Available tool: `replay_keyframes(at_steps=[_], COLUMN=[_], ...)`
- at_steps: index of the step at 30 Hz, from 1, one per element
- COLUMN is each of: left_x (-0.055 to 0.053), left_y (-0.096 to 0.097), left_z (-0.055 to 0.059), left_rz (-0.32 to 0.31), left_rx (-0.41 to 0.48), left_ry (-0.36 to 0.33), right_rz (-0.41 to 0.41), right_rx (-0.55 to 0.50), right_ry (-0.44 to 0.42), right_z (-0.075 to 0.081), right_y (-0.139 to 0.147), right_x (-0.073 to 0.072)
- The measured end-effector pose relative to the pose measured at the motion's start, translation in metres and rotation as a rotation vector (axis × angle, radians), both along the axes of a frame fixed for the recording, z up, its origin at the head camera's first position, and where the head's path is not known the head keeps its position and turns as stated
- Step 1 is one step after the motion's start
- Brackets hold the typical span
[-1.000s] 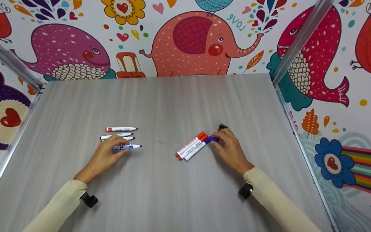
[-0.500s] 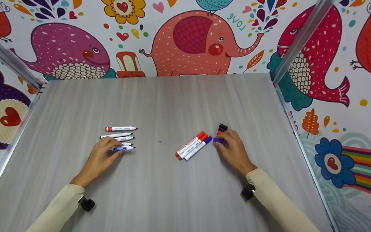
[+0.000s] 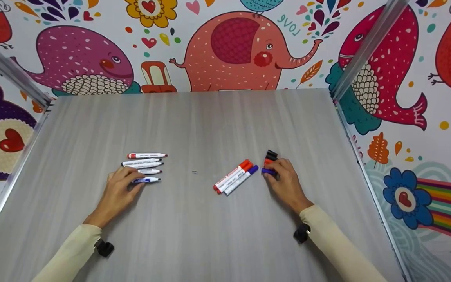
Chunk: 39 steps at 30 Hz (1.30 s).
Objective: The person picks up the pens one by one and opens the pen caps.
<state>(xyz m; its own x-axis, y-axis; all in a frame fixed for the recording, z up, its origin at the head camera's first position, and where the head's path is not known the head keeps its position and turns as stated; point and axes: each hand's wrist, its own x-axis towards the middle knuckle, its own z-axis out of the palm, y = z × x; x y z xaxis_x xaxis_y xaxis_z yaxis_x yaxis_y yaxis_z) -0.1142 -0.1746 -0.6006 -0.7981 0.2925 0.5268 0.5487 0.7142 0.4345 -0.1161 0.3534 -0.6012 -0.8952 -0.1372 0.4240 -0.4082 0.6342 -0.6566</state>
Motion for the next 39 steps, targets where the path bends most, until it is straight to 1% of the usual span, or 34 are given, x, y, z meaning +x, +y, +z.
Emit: replay_keyframes(at_steps=[5,10,16,23,27,33,39], left_x=[-0.004,-0.007,-0.01,-0.01,-0.01,-0.011,-0.011], left_y=[-0.003,-0.004,-0.004,-0.004,-0.003,-0.005,-0.009], left_z=[-0.002,-0.003,-0.003,-0.004,-0.004,-0.009,-0.012], left_rz=[0.007,0.014,0.021,0.045,0.058,0.075,0.095], left_rx=[0.005,0.0,-0.01,0.001,0.001,0.032,0.077], left_ry=[0.003,0.006,0.006,-0.031,-0.038,-0.048,-0.083], right_rz=[-0.012,-0.023,-0.014,-0.013,-0.02,-0.015,-0.022], right_rx=[-0.006,-0.025,-0.054,-0.064,-0.06,-0.071,-0.077], right_ry=[-0.004,-0.032,-0.036,-0.038,-0.043,-0.03,-0.01], right_z=[-0.001,-0.003,-0.005,-0.007,-0.008,-0.011,-0.013], right_y=[0.0,0.001,0.003,0.001,0.002,0.002,0.002], right_x=[-0.001,-0.003,-0.003,-0.004,-0.005,-0.006,-0.006])
